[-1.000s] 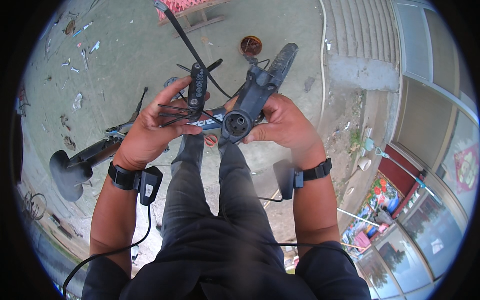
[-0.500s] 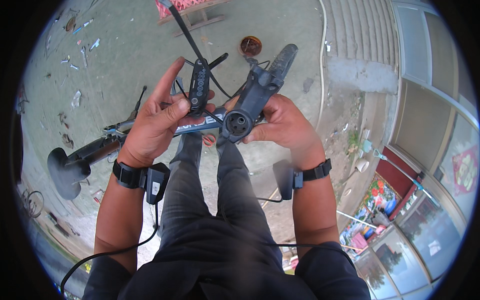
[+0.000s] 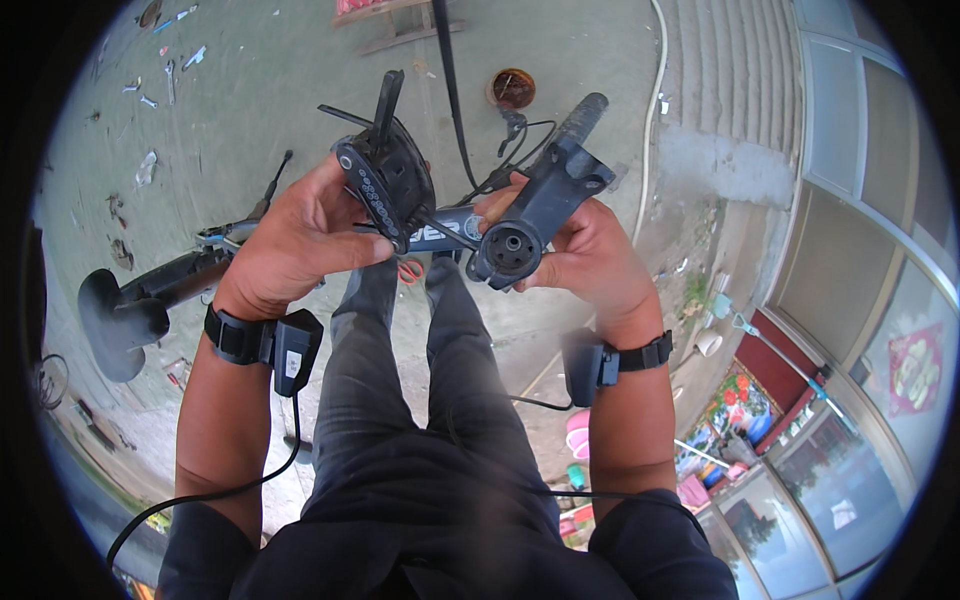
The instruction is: The person works on a bicycle's handlebar and stem area, using a multi-tool to loosen and tighten bolts, then uses a hammer to tap the stem. The person also picks up small parts from a white basin on the ground.
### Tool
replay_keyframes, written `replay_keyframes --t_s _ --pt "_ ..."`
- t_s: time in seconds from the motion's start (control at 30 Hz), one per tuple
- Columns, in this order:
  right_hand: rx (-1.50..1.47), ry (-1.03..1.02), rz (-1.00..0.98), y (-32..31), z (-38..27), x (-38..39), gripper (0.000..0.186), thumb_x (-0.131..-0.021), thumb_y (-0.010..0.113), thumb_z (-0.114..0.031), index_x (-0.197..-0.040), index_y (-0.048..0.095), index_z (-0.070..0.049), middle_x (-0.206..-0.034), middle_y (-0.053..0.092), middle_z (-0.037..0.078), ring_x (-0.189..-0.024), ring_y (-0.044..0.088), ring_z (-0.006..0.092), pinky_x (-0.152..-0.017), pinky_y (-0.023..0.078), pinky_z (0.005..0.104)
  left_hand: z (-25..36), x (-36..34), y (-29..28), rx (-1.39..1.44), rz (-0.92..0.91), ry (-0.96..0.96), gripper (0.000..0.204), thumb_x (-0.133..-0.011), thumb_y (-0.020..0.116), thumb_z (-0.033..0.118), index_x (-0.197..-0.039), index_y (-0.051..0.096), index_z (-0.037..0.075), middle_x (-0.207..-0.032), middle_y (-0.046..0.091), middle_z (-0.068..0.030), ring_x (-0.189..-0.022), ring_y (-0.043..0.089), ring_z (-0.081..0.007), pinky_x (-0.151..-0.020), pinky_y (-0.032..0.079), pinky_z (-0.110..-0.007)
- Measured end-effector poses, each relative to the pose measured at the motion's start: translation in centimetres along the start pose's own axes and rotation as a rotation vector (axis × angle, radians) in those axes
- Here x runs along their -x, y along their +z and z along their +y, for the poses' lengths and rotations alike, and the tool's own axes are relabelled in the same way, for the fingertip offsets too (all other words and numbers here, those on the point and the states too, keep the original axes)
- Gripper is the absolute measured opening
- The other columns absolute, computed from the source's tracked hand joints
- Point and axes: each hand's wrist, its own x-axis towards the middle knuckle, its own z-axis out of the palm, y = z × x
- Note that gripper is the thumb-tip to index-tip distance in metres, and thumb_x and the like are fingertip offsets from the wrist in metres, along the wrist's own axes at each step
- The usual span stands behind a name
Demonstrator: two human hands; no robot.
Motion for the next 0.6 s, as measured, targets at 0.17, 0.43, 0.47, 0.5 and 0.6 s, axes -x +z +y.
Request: replay_keyframes --t_s 0.17,0.43,0.47,0.5,0.6 --pt "0.040 -0.034 -0.015 0.0 0.1 -0.2 0.048 -0.066 0.092 -0.030 -0.105 0.071 -0.011 -0.107 0.072 0.005 -0.119 0.066 0.0300 -0.123 0.022 0.0548 -0.9 0.0 0.2 -0.073 0.069 0.127 0.075 -0.077 0.072 -0.016 -0.145 0.048 0.006 -0.134 0.061 -0.0061 -0.124 0.059 -0.0177 -0.109 0.046 -0.035" --pt "0.054 -0.052 -0.030 -0.2 0.0 -0.4 0.043 -0.070 0.091 -0.030 -0.104 0.071 -0.011 -0.107 0.072 0.005 -0.120 0.065 0.0311 -0.123 0.022 0.0554 -1.0 0.9 0.2 -0.537 0.147 0.380 0.065 -0.076 0.075 -0.015 -0.134 0.056 0.009 -0.129 0.061 -0.0039 -0.117 0.063 -0.0157 -0.100 0.049 -0.030" --pt "0.055 -0.055 -0.036 -0.2 0.1 -0.4 0.044 -0.070 0.090 -0.030 -0.104 0.071 -0.011 -0.107 0.072 0.005 -0.120 0.065 0.0312 -0.123 0.022 0.0554 -0.8 0.9 0.0 -0.589 0.162 0.385 0.065 -0.076 0.075 -0.015 -0.134 0.057 0.008 -0.129 0.061 -0.0032 -0.116 0.063 -0.0154 -0.099 0.049 -0.030" --pt "0.056 -0.057 -0.035 -0.2 0.1 -0.4 0.044 -0.070 0.091 -0.031 -0.104 0.071 -0.011 -0.107 0.072 0.005 -0.120 0.065 0.0313 -0.123 0.022 0.0553 -0.6 1.0 -0.2 -0.539 0.120 0.354 0.064 -0.076 0.075 -0.015 -0.134 0.058 0.008 -0.128 0.061 -0.0028 -0.116 0.063 -0.0153 -0.100 0.049 -0.030" --pt "0.046 -0.055 -0.030 -0.2 0.2 -0.4 0.046 -0.069 0.091 -0.033 -0.105 0.072 -0.010 -0.108 0.073 0.005 -0.121 0.065 0.0312 -0.124 0.022 0.0551 0.5 1.2 -0.8 -0.446 0.030 0.212 0.064 -0.077 0.074 -0.016 -0.135 0.060 0.007 -0.128 0.061 -0.0018 -0.114 0.063 -0.0149 -0.099 0.049 -0.029"
